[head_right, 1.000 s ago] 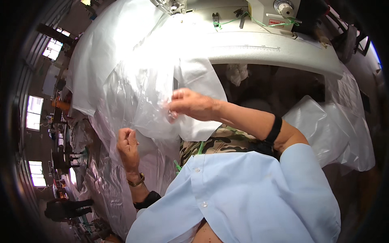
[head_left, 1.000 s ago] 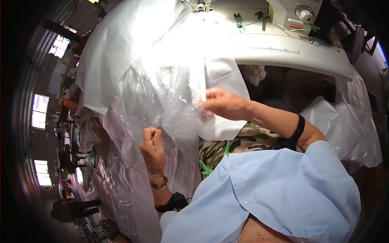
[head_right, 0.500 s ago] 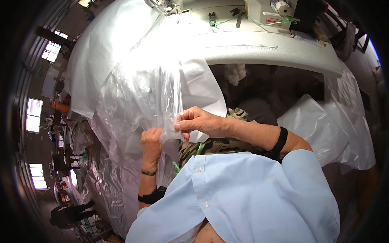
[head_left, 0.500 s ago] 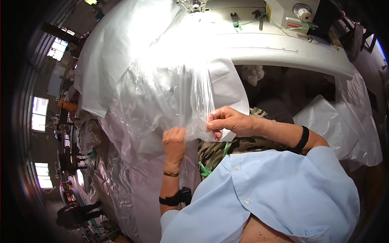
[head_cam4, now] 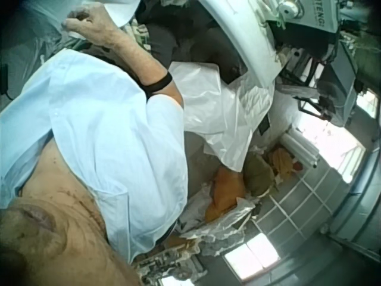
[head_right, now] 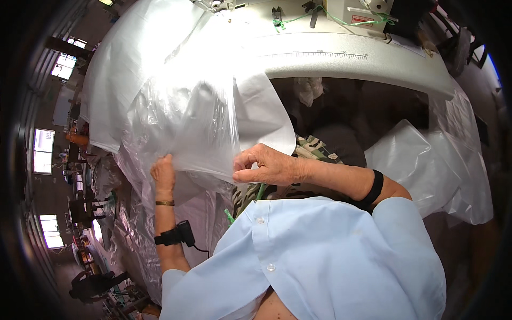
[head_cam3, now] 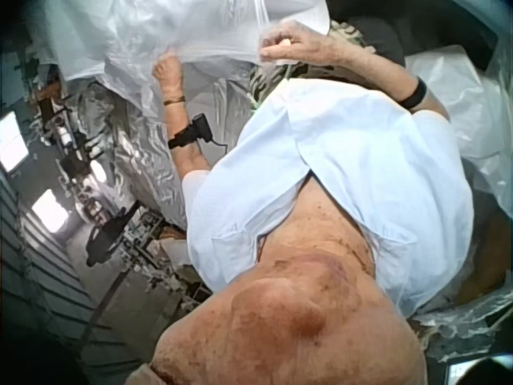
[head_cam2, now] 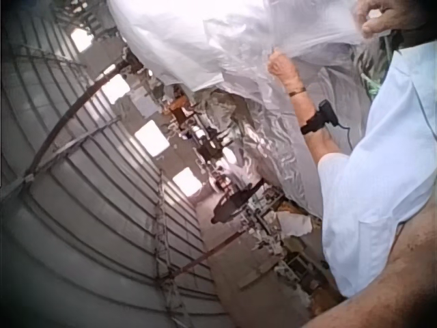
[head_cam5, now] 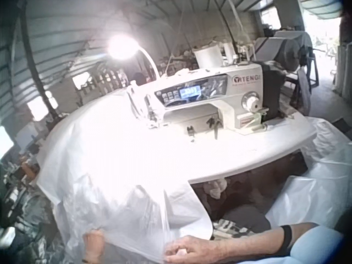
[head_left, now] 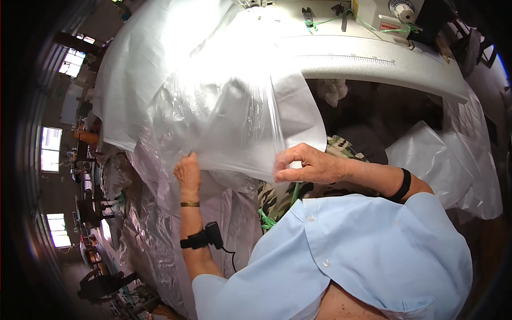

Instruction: Sewing the edges of a large white plastic sheet using an industrial sewing machine.

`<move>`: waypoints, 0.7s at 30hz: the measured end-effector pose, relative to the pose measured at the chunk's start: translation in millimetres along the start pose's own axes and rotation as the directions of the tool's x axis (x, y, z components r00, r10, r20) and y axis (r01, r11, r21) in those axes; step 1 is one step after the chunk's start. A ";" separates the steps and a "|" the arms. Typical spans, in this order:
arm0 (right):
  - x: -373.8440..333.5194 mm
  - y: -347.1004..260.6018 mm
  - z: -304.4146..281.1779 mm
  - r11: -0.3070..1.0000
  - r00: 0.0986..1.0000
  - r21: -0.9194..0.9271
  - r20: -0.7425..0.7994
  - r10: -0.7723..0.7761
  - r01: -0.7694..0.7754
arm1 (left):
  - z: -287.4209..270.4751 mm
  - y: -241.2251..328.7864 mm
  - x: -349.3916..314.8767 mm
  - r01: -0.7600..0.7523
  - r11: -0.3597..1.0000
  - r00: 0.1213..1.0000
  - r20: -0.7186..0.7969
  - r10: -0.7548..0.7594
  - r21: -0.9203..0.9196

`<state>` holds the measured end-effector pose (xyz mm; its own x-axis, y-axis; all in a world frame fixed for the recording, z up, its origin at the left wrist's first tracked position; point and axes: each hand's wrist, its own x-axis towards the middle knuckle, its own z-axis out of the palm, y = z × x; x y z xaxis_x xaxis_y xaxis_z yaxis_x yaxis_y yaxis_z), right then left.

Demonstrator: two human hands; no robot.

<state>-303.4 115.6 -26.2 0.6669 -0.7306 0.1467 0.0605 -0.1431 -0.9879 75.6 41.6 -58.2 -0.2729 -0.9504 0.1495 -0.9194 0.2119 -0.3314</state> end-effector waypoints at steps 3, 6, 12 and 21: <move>-1.7 0.9 -0.4 0.998 0.998 0.027 -0.034 -0.061 0.062 | -8.1 -12.4 18.1 0.011 1.000 1.000 -0.009 -0.011 0.007; -0.1 1.4 1.5 0.999 1.000 0.047 0.013 -0.006 0.006 | -15.7 -24.7 11.3 -0.046 0.998 0.998 0.052 0.044 0.034; -0.4 1.6 1.9 0.992 0.992 -0.061 0.056 0.115 -0.111 | -146.6 47.9 -1.9 -0.174 0.983 0.952 0.245 0.184 -0.062; 7.5 -4.1 15.7 0.930 0.996 -0.356 -0.046 0.081 -0.092 | -124.1 165.2 26.3 0.073 0.117 0.994 0.082 0.073 -0.990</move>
<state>-287.1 121.2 -21.8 0.6348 -0.7696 0.0685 -0.2693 -0.3036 -0.9140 -118.6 79.9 6.6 -0.3151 -0.9479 0.0476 -0.4084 0.1807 0.8947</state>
